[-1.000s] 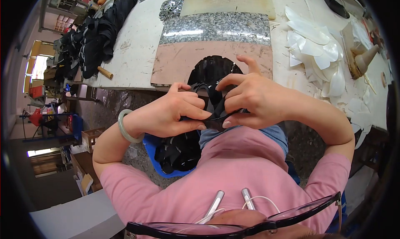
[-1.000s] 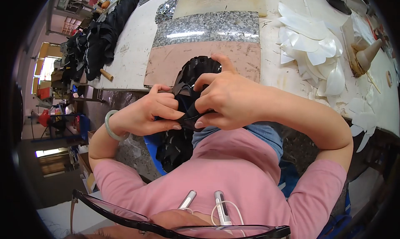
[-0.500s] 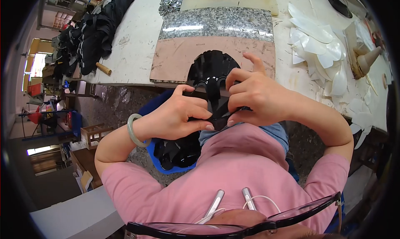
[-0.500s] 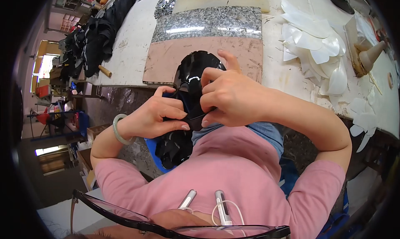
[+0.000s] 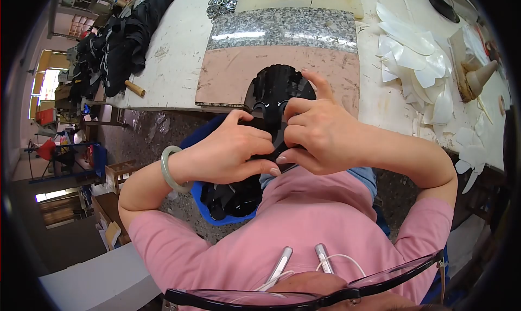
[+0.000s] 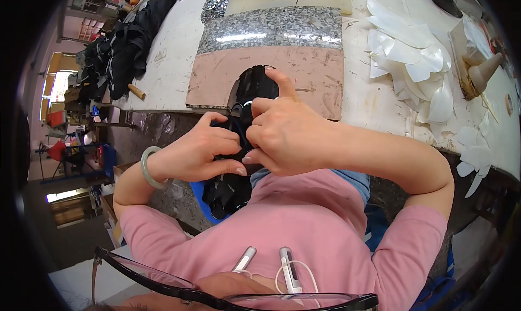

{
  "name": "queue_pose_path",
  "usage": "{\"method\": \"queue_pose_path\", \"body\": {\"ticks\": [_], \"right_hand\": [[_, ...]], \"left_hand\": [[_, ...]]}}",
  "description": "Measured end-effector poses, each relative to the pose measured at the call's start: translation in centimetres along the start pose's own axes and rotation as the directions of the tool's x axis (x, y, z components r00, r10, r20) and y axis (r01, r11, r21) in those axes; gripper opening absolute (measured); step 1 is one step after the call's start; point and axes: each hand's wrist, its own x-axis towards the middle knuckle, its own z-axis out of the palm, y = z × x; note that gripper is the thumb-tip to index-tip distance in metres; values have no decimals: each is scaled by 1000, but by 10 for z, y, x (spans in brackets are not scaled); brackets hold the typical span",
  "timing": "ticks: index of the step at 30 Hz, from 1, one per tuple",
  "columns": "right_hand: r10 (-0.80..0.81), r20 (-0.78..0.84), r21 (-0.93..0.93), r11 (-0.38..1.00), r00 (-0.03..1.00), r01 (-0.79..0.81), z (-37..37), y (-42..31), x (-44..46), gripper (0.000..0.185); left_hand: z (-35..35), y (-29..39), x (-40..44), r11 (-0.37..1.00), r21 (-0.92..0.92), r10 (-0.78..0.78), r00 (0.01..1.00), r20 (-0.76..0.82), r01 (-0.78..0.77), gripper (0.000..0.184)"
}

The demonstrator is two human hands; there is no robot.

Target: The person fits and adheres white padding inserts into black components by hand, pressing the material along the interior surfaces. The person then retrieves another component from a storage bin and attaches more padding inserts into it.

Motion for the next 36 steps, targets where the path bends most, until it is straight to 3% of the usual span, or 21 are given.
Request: {"method": "queue_pose_path", "body": {"ticks": [8, 12, 15, 18, 21, 25, 28, 34, 36], "right_hand": [[-32, 42, 28, 999, 999, 31, -9, -1, 2, 21], [-147, -88, 124, 980, 985, 157, -4, -1, 6, 26], [-222, -48, 143, 964, 974, 226, 12, 6, 6, 26], [-204, -103, 84, 973, 974, 213, 16, 6, 11, 25], [-158, -128, 73, 983, 979, 168, 17, 7, 12, 26], [-108, -107, 78, 990, 988, 116, 12, 6, 16, 27], [-167, -110, 52, 984, 980, 173, 11, 6, 17, 29], [-224, 106, 69, 974, 969, 218, -12, 11, 17, 29], [-222, 21, 100, 971, 975, 219, -6, 12, 16, 27]], "left_hand": [[-11, 1, -14, 999, -35, -21, 998, 58, 23, 28], [-8, -4, -19, 996, -39, 77, 996, 35, -76, 27], [-16, -1, -17, 996, 73, 32, 985, 171, -45, 23], [-15, 0, -17, 988, 152, -24, 993, 111, 7, 14], [-14, 6, -21, 990, 97, -92, 988, -124, 104, 17], [-9, 8, -25, 996, 3, -83, 958, -275, 87, 18], [-12, 8, -26, 997, -2, -75, 982, -171, 76, 16], [-16, 0, -27, 969, -156, -202, 978, -48, 193, 13], [-22, 0, -25, 968, -182, -183, 982, -46, 172, 14]]}}
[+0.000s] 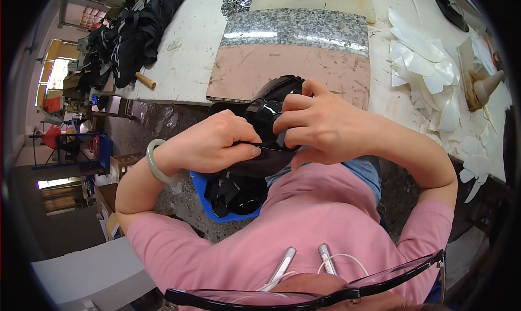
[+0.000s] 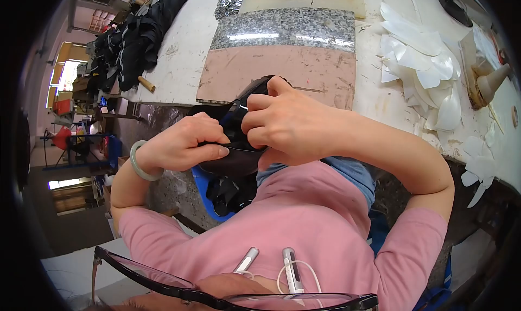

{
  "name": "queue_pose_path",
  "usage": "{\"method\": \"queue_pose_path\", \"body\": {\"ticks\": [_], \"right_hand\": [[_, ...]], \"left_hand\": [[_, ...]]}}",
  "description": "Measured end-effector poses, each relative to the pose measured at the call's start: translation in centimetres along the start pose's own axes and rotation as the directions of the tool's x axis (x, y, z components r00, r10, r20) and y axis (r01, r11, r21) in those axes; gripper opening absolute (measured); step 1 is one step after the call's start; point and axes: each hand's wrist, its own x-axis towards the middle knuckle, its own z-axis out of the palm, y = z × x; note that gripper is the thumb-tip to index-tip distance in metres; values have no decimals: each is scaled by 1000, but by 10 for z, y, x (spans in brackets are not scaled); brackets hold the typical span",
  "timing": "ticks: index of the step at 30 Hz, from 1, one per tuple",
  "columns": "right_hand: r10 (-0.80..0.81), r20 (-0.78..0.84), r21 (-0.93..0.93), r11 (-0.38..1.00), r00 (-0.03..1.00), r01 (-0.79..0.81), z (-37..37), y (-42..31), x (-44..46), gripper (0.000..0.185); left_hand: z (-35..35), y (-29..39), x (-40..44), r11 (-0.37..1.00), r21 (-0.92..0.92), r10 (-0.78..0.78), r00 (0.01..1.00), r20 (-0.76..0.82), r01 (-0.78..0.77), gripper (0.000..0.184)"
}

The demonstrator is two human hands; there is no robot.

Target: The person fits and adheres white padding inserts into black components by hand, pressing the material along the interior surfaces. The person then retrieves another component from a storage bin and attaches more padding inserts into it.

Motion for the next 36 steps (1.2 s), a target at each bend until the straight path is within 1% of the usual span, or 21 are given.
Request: {"method": "queue_pose_path", "body": {"ticks": [1, 4, 7, 10, 12, 13, 16, 19, 22, 25, 28, 31, 34, 36], "right_hand": [[2, -28, 26, 1000, 1000, -1, 3, 2, -1, 26], [9, -87, 128, 992, 996, 2, 11, 7, -2, 25], [98, -10, 191, 977, 995, -94, 11, 7, 0, 24], [146, -29, 185, 973, 989, -139, 10, 3, 6, 25], [189, -11, 208, 961, 982, -183, 7, 3, 6, 26], [210, 0, 220, 954, 978, -205, 5, 2, 7, 26], [221, 169, 309, 914, 961, -264, -3, 4, 12, 30], [243, 324, 442, 816, 914, -373, -2, 6, 16, 37], [207, 215, 420, 863, 954, -281, 10, 15, 15, 41], [277, 383, 503, 738, 881, -451, 8, 14, 18, 39], [276, 380, 743, 478, 883, -469, 25, 24, 22, 39], [213, 475, 769, 372, 854, -520, 32, 25, 34, 35], [207, 492, 813, 238, 846, -531, 33, 23, 41, 35], [278, 374, 833, 319, 885, -453, 32, 26, 42, 34]], "left_hand": [[-3, 1, 1, 1000, -14, 9, 1000, 1, -9, 15], [-8, 3, 1, 996, -30, -85, 992, 98, 88, 15], [3, 3, -6, 988, 110, 115, 992, -55, -108, 17], [3, 17, -11, 982, 186, 44, 996, -75, -29, 20], [5, 16, -14, 981, 190, 44, 993, -107, -23, 20], [5, 15, -16, 981, 191, 43, 991, -123, -19, 21], [3, 14, -18, 997, 75, 5, 997, -75, 0, 18], [2, 10, -19, 999, 38, -5, 999, -32, 7, 17], [0, 9, -24, 999, 31, 25, 1000, -9, -25, 18], [-1, 5, -30, 999, 46, 17, 1000, 8, -18, 18], [2, 1, -33, 996, 39, 79, 997, -7, -79, 20], [1, 1, -35, 998, 37, 43, 999, 27, -44, 18], [1, 0, -38, 997, 57, 44, 999, 15, -45, 19], [-2, -1, -45, 1000, 12, 10, 999, -45, -10, 19]]}}
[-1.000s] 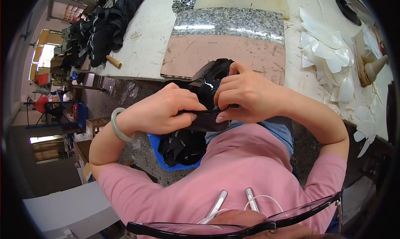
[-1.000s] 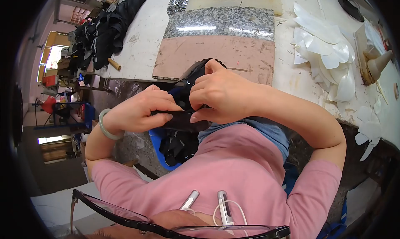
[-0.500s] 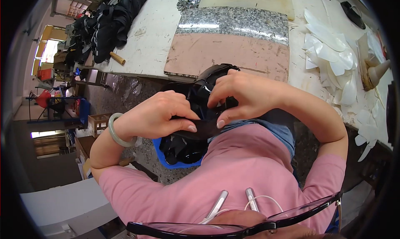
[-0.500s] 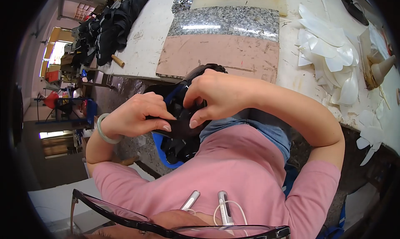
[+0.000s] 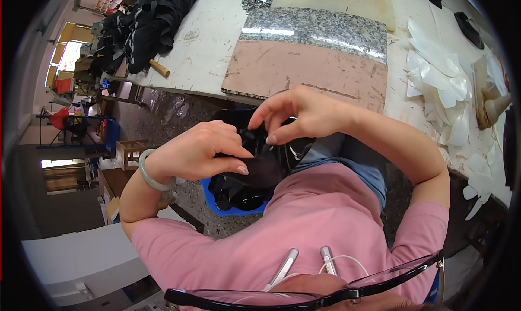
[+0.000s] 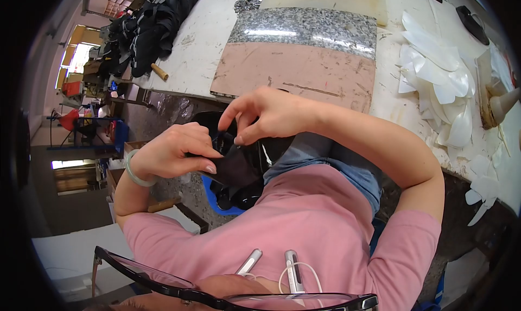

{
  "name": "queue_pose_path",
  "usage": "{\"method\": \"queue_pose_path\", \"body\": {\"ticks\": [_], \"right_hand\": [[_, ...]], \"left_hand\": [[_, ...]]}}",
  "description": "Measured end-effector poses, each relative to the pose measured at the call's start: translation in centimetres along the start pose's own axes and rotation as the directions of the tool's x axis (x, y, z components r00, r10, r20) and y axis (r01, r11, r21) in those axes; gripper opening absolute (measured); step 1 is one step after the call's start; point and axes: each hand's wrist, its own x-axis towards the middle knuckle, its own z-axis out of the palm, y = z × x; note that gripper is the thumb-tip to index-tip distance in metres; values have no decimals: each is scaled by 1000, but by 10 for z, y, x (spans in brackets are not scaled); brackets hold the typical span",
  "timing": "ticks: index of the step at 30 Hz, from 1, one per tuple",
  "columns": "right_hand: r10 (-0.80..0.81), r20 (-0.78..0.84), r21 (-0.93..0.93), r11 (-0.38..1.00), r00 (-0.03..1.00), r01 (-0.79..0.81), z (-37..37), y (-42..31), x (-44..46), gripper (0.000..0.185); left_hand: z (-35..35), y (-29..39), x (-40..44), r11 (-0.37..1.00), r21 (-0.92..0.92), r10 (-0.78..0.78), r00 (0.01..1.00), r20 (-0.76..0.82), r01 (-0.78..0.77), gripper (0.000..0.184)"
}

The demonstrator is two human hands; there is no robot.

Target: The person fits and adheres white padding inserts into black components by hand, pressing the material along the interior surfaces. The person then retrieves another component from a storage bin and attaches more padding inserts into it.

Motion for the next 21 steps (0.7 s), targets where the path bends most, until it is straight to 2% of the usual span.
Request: {"method": "queue_pose_path", "body": {"ticks": [1, 2, 4, 9, 10, 11, 13, 14, 15, 17, 20, 21], "right_hand": [[-52, -50, -34, 998, 997, 51, -3, -1, 1, 34], [-64, -104, 128, 989, 992, 77, -1, -3, -1, 35], [-97, -133, 183, 976, 986, 121, -1, -11, -5, 37], [-201, -166, 177, 957, 965, 230, 6, -24, -10, 35], [-178, -132, 183, 962, 975, 201, 9, -32, -12, 38], [-169, -104, 176, 967, 980, 186, 10, -34, -14, 50], [-149, -94, 55, 987, 984, 154, 11, -43, -18, 59], [-75, -108, -70, 995, 991, 67, 11, -54, -21, 60], [-24, -124, -173, 985, 992, 2, 12, -67, -25, 52], [88, -147, -168, 979, 985, -112, 14, -88, -33, 47], [144, -76, -72, 986, 987, -149, 12, -102, -47, 47], [122, -101, -10, 992, 987, -123, 15, -101, -48, 45]], "left_hand": [[-2, 0, -5, 1000, -20, -19, 999, -32, 18, 19], [-4, 0, -9, 996, -53, -74, 995, -63, 70, 19], [-8, 0, -18, 978, -124, -186, 974, -126, 171, 20], [-13, 7, -17, 979, -139, -177, 964, -200, 151, 19], [-15, 9, -15, 983, -122, -160, 966, -203, 137, 19], [-19, 10, -13, 988, -100, -138, 969, -206, 119, 18], [-22, 15, -9, 986, -139, -127, 963, -239, 95, 18], [-27, 20, -7, 979, -176, -141, 965, -223, 102, 18], [-32, 27, -6, 970, -215, -154, 967, -204, 109, 18], [-36, 38, -1, 937, -328, -188, 966, -180, 122, 21], [-36, 43, 8, 971, -237, -72, 981, -178, 28, 27], [-34, 44, 11, 978, -209, -35, 983, -181, -4, 29]]}}
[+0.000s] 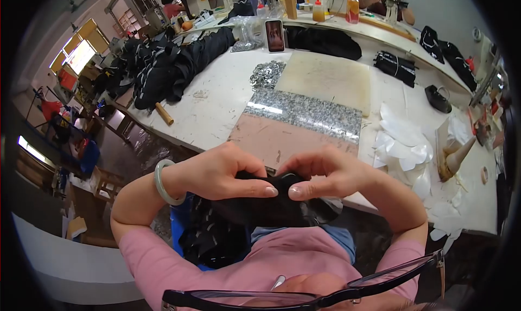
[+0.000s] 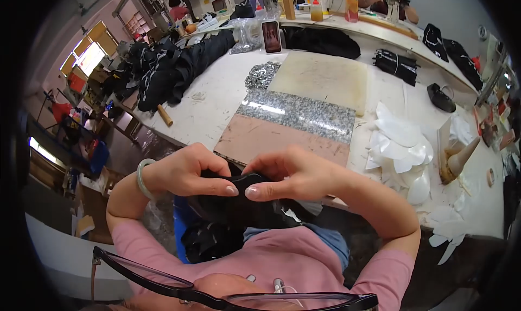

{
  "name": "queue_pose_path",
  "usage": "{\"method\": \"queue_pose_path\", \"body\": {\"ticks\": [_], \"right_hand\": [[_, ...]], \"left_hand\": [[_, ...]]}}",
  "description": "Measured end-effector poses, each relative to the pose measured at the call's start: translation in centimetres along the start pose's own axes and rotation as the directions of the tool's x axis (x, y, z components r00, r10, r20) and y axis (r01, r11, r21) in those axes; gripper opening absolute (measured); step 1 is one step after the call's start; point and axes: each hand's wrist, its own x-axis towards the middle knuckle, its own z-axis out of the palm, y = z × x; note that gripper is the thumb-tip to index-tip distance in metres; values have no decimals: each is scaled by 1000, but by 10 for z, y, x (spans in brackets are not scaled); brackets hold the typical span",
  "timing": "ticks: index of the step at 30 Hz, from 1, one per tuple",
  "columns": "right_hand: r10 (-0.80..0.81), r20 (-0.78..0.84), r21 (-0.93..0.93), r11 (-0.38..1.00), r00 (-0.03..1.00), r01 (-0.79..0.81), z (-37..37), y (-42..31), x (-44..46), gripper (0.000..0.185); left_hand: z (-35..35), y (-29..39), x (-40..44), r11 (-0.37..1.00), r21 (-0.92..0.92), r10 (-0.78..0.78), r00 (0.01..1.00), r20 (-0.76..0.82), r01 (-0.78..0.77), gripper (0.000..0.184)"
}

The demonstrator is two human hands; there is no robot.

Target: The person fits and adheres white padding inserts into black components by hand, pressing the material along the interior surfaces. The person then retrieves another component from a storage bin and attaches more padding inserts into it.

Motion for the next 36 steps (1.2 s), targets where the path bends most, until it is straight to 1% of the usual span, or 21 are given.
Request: {"method": "queue_pose_path", "body": {"ticks": [2, 4, 5, 6, 8, 10, 12, 14, 15, 18, 19, 22, 24, 26, 27, 28, 29, 30, 32, 33, 36], "right_hand": [[-36, -54, 136, 990, 998, 43, 7, 13, -1, 41], [-37, -90, 113, 993, 995, 47, 4, 19, -4, 38], [-45, -116, 85, 995, 992, 55, 2, 19, -7, 37], [-55, -141, 57, 996, 988, 64, -2, 19, -11, 36], [-61, -213, -128, 991, 975, 34, -8, 19, -18, 33], [-55, -295, -371, 927, 954, -61, -8, 16, -25, 32], [-189, -353, -427, 904, 916, 22, -8, 23, -28, 30], [-318, -386, -464, 878, 866, 115, -9, 23, -31, 31], [-247, -422, -375, 924, 872, 80, -5, 11, -37, 35], [-144, -464, -29, 989, 874, 148, -15, 9, -36, 37], [-74, -464, -38, 997, 883, 64, -23, 10, -36, 35], [-71, -439, -73, 996, 896, 43, -64, 42, -25, 33], [-88, -443, -178, 984, 892, 9, -87, 61, -22, 36], [-198, -502, -367, 930, 842, 0, -109, 89, -15, 38], [-158, -566, -434, 892, 809, -130, -108, 87, -15, 38], [-283, -572, -564, 817, 770, -119, -115, 102, -11, 38], [-305, -565, -595, 794, 767, -123, -118, 113, -7, 39], [-334, -553, -633, 764, 763, -124, -121, 121, -2, 40], [-458, -584, -696, 707, 671, -124, -127, 150, 11, 42], [-517, -585, -728, 674, 624, -124, -126, 155, 17, 43], [-552, -603, -725, 681, 577, -106, -125, 164, 24, 44]], "left_hand": [[6, -1, 6, 998, 22, 53, 999, 8, -53, 33], [11, -5, 15, 996, 22, 89, 996, 15, -90, 37], [12, -11, 21, 996, 29, 87, 994, 61, -89, 25], [13, -13, 27, 996, 3, 89, 993, 73, -89, 25], [15, -16, 37, 995, -52, 91, 991, 97, -87, 26], [20, -27, 47, 984, -25, 177, 979, 104, -175, 26], [29, -36, 58, 958, 21, 285, 957, 57, -286, 26], [30, -30, 64, 946, 39, 321, 947, 17, -321, 25], [29, -26, 66, 940, 48, 338, 941, -2, -337, 25], [24, -14, 72, 978, -120, 177, 984, 28, -173, 24], [26, -24, 80, 978, -199, 72, 996, 57, -59, 24], [36, -51, 103, 740, -656, -138, 988, 70, 150, 26], [44, -95, 128, 637, -756, -240, 971, -7, 152, 22], [34, -117, 136, 523, -809, -370, 927, 68, 268, 22], [32, -136, 144, 416, -859, -393, 911, 127, 299, 23], [33, -159, 152, 302, -893, -410, 891, 193, 333, 23], [34, -176, 158, 212, -924, -397, 892, 214, 317, 27], [35, -176, 161, 359, -864, -432, 883, 182, 353, 28], [34, -173, 165, 615, -678, -478, 874, 87, 404, 31], [36, -174, 165, 794, -531, -380, 924, -52, 296, 35], [27, -171, 173, 980, -143, -177, 944, -280, 141, 37]]}}
